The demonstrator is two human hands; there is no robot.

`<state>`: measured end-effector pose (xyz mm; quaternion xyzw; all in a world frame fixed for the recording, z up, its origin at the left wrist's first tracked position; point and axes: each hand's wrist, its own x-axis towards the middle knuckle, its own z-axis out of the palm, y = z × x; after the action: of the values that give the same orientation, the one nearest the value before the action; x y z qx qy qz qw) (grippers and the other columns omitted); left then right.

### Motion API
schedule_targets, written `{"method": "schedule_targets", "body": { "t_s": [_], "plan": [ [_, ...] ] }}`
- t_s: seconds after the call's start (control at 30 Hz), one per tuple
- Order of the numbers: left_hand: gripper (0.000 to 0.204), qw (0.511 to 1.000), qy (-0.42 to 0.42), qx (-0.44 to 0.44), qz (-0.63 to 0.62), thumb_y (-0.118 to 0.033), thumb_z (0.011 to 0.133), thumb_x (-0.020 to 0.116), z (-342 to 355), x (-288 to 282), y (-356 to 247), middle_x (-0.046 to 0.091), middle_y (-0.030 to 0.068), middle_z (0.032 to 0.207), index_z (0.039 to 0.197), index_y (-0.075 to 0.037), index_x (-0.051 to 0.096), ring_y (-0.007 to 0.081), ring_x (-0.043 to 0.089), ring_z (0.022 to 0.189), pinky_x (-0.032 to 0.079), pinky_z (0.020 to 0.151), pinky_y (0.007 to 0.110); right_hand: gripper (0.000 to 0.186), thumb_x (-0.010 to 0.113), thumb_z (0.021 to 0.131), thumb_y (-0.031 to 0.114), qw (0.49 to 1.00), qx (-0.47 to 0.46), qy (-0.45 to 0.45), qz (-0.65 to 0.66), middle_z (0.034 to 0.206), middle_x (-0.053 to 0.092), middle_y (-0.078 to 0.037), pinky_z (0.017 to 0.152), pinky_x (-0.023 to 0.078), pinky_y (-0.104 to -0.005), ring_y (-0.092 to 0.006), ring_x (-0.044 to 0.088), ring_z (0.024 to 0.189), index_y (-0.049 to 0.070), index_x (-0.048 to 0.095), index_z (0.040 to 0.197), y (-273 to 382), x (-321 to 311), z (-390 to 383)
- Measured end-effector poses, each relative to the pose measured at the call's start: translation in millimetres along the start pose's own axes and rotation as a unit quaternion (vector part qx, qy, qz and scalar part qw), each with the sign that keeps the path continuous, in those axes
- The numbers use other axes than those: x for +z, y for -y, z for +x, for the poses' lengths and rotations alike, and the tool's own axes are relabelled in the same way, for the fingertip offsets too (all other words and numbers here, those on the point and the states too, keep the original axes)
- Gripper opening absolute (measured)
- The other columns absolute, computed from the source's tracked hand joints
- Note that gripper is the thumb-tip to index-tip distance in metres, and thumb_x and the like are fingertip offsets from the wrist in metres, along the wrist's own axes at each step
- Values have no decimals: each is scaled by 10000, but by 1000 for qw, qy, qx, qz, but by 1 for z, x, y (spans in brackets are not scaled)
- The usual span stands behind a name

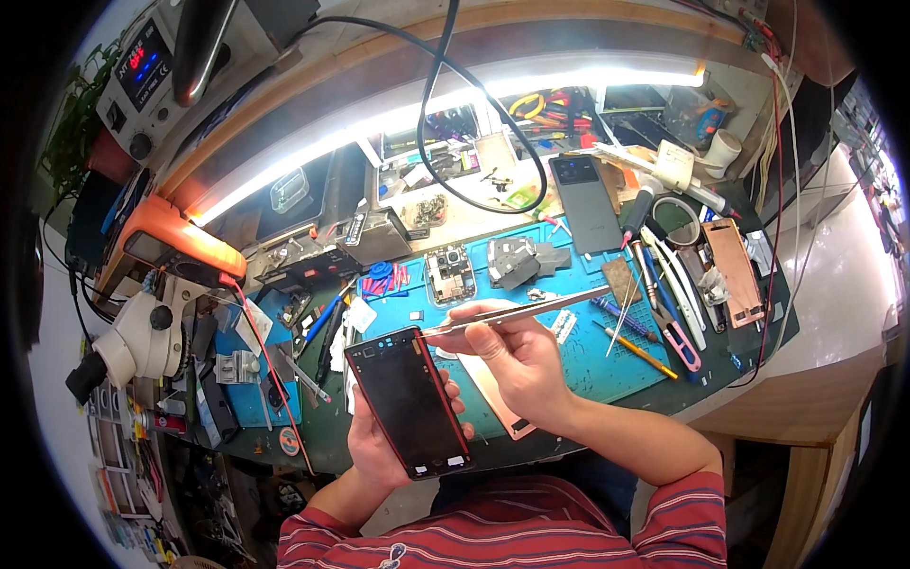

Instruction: The person removes a protective film from a rose-gold smartphone back cover, then uses tweezers to adjust internal components on a disassembled phone chassis. The person aligns and attaches the back cover to the chassis, then inspects the assembled device.

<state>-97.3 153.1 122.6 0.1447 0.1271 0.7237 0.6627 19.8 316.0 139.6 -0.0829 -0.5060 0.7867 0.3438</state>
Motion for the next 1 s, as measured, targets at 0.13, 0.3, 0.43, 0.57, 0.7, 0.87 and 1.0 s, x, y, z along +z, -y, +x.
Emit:
{"method": "schedule_targets", "body": {
  "t_s": [0.13, 0.3, 0.43, 0.57, 0.7, 0.87, 1.0],
  "plan": [
    [868, 1000, -3, 3, -4, -698, 955, 212, 0, 2, 1, 344, 196, 1490, 1544, -63, 152, 334, 439, 1326, 395, 1062, 566, 279, 506, 1027, 214, 1000, -8, -8, -13, 1103, 672, -201, 930, 560, -395, -291, 683, 1047, -13, 516, 1188, -1, 1, 0],
    [822, 999, -40, -5, 26, -691, 959, 254, 0, 7, 0, 388, 165, 1462, 1524, -93, 229, 322, 477, 1280, 421, 1027, 574, 265, 502, 1030, 194, 1000, 2, -10, -7, 1097, 678, -201, 940, 546, -378, -285, 677, 1063, -17, 526, 1187, -2, 0, 0],
    [809, 998, -60, -9, 36, -690, 959, 281, 1, 9, -1, 416, 152, 1440, 1511, -99, 274, 315, 499, 1251, 435, 1007, 578, 260, 493, 1034, 170, 1000, 14, -9, 7, 1088, 692, -197, 957, 519, -337, -270, 666, 1095, -25, 536, 1201, -1, -1, 0],
    [836, 999, -44, -11, 27, -695, 955, 269, 0, 6, 0, 395, 169, 1453, 1519, -79, 238, 320, 477, 1278, 422, 1025, 572, 261, 495, 1033, 170, 1000, 7, -7, 9, 1090, 692, -198, 954, 520, -332, -269, 665, 1097, -25, 536, 1202, -1, -1, 0],
    [871, 1000, 1, -8, -1, -696, 954, 248, -1, -1, 0, 342, 193, 1496, 1542, -60, 156, 330, 430, 1339, 389, 1074, 558, 257, 501, 1028, 187, 1000, 1, -10, -19, 1105, 672, -208, 935, 558, -401, -302, 678, 1062, -19, 520, 1180, 0, 1, 0],
    [877, 1000, 2, -11, -10, -694, 954, 273, 0, -2, 0, 343, 188, 1494, 1539, -51, 160, 325, 428, 1342, 381, 1084, 550, 267, 503, 1027, 190, 1000, -3, -9, -21, 1108, 671, -209, 938, 556, -406, -302, 676, 1063, -24, 516, 1186, -1, 0, 0],
    [878, 1000, 1, -9, -10, -693, 954, 277, 0, 0, 0, 344, 184, 1495, 1538, -48, 162, 325, 427, 1343, 380, 1086, 547, 270, 505, 1027, 194, 1000, -2, -11, -18, 1105, 672, -210, 939, 554, -403, -303, 676, 1064, -23, 516, 1186, -2, 0, 0]
  ]
}}
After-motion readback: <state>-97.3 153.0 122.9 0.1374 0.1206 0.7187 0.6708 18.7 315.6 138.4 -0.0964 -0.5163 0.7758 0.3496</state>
